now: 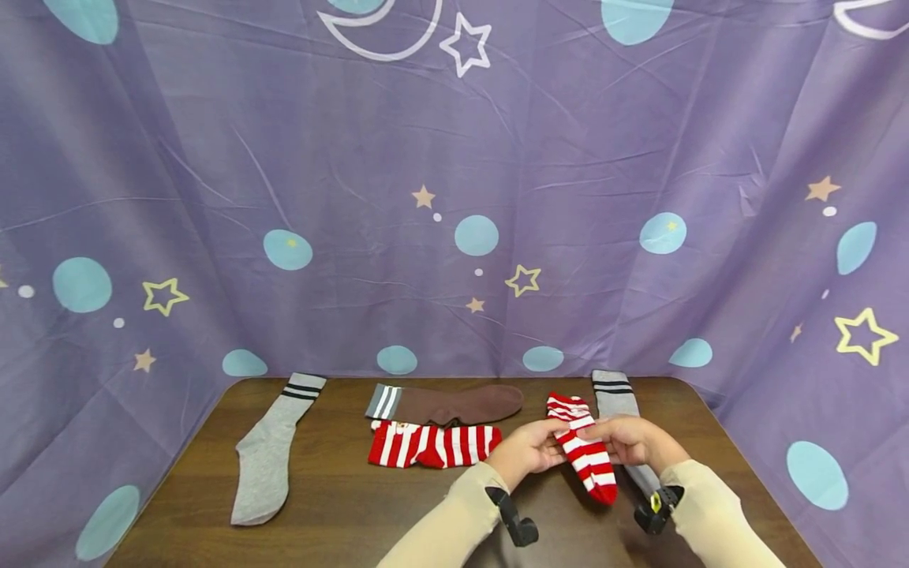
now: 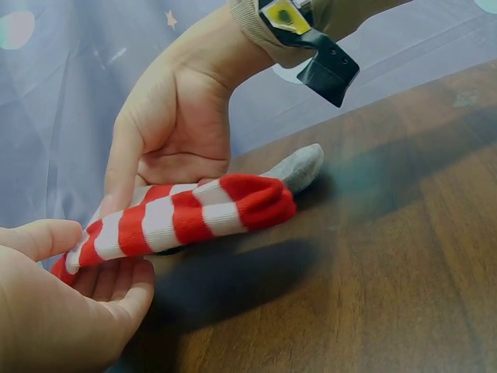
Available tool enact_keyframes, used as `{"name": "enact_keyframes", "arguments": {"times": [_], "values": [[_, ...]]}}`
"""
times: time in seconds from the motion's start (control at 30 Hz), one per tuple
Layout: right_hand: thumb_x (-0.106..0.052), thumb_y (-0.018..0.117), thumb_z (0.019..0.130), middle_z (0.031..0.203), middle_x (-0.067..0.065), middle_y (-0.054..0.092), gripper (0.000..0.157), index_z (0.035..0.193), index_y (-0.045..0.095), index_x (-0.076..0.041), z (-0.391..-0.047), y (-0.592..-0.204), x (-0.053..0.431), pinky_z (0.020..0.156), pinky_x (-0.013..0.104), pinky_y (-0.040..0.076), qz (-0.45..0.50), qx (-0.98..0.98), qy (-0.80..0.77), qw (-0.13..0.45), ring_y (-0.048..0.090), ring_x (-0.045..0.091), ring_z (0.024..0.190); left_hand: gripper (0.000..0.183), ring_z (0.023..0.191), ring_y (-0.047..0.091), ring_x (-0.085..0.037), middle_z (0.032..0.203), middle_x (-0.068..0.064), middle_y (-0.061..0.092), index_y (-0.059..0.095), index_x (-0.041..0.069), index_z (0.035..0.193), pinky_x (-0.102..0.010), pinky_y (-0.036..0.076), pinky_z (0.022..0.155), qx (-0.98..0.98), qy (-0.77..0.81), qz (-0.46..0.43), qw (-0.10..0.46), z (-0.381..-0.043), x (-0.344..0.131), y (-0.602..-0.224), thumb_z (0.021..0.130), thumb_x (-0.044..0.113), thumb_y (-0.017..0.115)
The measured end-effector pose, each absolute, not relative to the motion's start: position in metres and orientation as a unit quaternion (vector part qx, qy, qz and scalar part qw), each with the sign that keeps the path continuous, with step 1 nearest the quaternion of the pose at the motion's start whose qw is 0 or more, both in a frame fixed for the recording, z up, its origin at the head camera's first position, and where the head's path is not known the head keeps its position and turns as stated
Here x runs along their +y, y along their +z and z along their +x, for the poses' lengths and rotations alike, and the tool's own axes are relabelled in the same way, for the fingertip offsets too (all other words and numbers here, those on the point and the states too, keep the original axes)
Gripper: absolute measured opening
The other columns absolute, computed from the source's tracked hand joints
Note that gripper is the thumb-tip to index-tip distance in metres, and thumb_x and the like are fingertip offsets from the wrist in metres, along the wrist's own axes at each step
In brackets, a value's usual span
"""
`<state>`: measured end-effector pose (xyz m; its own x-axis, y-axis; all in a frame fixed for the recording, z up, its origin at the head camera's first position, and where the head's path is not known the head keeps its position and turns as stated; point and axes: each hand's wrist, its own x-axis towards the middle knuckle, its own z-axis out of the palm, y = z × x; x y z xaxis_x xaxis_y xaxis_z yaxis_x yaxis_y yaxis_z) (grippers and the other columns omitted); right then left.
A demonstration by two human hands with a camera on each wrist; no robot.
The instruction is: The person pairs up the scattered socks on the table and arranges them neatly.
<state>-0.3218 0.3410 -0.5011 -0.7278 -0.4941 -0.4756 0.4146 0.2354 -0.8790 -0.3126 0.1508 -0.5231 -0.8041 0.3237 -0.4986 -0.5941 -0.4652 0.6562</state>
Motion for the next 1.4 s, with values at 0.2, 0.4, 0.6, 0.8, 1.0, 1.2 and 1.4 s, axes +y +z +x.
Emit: {"name": "enact_keyframes", "arguments": {"times": [0.2,0.4,0.6,0.8,1.0,1.2,1.4], "values": [[-0.018,0.058,0.102,0.098,-0.005,0.076,0.013,0.108,0.069,-0.015,-0.318,-0.505,0.342,0.088,0.033,0.058,-0.039,0.693,-0.615,0.374,0.072,0.012,0.093,0.025,0.13,0.059,-0.038,0.131,-0.027,0.065,0.063,-0.012,0.113,-0.048,0.045,0.115,0.448,0.836,-0.159,0.273,-0.314,0.147,-0.525,0.092,0.002,0.064],[-0.018,0.059,0.102,0.098,-0.004,0.077,0.014,0.107,0.071,-0.014,-0.315,-0.506,0.34,0.088,0.033,0.059,-0.045,0.694,-0.606,0.386,0.073,0.012,0.094,0.032,0.131,0.058,-0.038,0.134,-0.028,0.062,0.062,-0.014,0.12,-0.047,0.047,0.114,0.455,0.832,-0.154,0.277,-0.314,0.144,-0.524,0.092,0.002,0.061],[-0.02,0.062,0.1,0.099,-0.003,0.077,0.016,0.109,0.07,-0.011,-0.314,-0.51,0.339,0.089,0.033,0.059,-0.028,0.712,-0.591,0.379,0.072,0.013,0.095,0.029,0.132,0.058,-0.037,0.135,-0.027,0.062,0.062,-0.013,0.118,-0.045,0.047,0.113,0.459,0.826,-0.157,0.287,-0.315,0.142,-0.525,0.092,0.001,0.061],[-0.017,0.067,0.095,0.101,-0.001,0.076,0.02,0.112,0.069,-0.008,-0.312,-0.514,0.341,0.088,0.034,0.059,-0.034,0.721,-0.578,0.381,0.072,0.015,0.095,0.03,0.131,0.059,-0.037,0.134,-0.028,0.063,0.062,-0.013,0.118,-0.044,0.048,0.112,0.451,0.83,-0.158,0.286,-0.316,0.14,-0.526,0.091,0.0,0.062],[-0.014,0.065,0.097,0.1,-0.003,0.076,0.011,0.106,0.068,-0.013,-0.31,-0.515,0.341,0.088,0.033,0.059,-0.072,0.696,-0.589,0.404,0.071,0.014,0.096,0.031,0.127,0.062,-0.035,0.129,-0.025,0.067,0.064,-0.011,0.118,-0.043,0.049,0.111,0.45,0.834,-0.142,0.287,-0.319,0.14,-0.524,0.091,0.004,0.065],[-0.014,0.064,0.097,0.101,-0.004,0.076,0.01,0.106,0.069,-0.014,-0.311,-0.514,0.34,0.088,0.032,0.059,-0.091,0.687,-0.59,0.416,0.072,0.013,0.095,0.028,0.122,0.066,-0.031,0.122,-0.02,0.072,0.066,-0.007,0.114,-0.044,0.049,0.112,0.454,0.835,-0.129,0.283,-0.323,0.137,-0.525,0.089,0.005,0.067],[-0.014,0.065,0.097,0.101,-0.002,0.076,0.012,0.109,0.068,-0.012,-0.313,-0.511,0.336,0.089,0.032,0.059,-0.095,0.691,-0.581,0.419,0.072,0.014,0.096,0.033,0.122,0.065,-0.031,0.123,-0.019,0.071,0.064,-0.007,0.119,-0.044,0.048,0.113,0.433,0.848,-0.126,0.28,-0.325,0.131,-0.522,0.089,0.004,0.068]]}}
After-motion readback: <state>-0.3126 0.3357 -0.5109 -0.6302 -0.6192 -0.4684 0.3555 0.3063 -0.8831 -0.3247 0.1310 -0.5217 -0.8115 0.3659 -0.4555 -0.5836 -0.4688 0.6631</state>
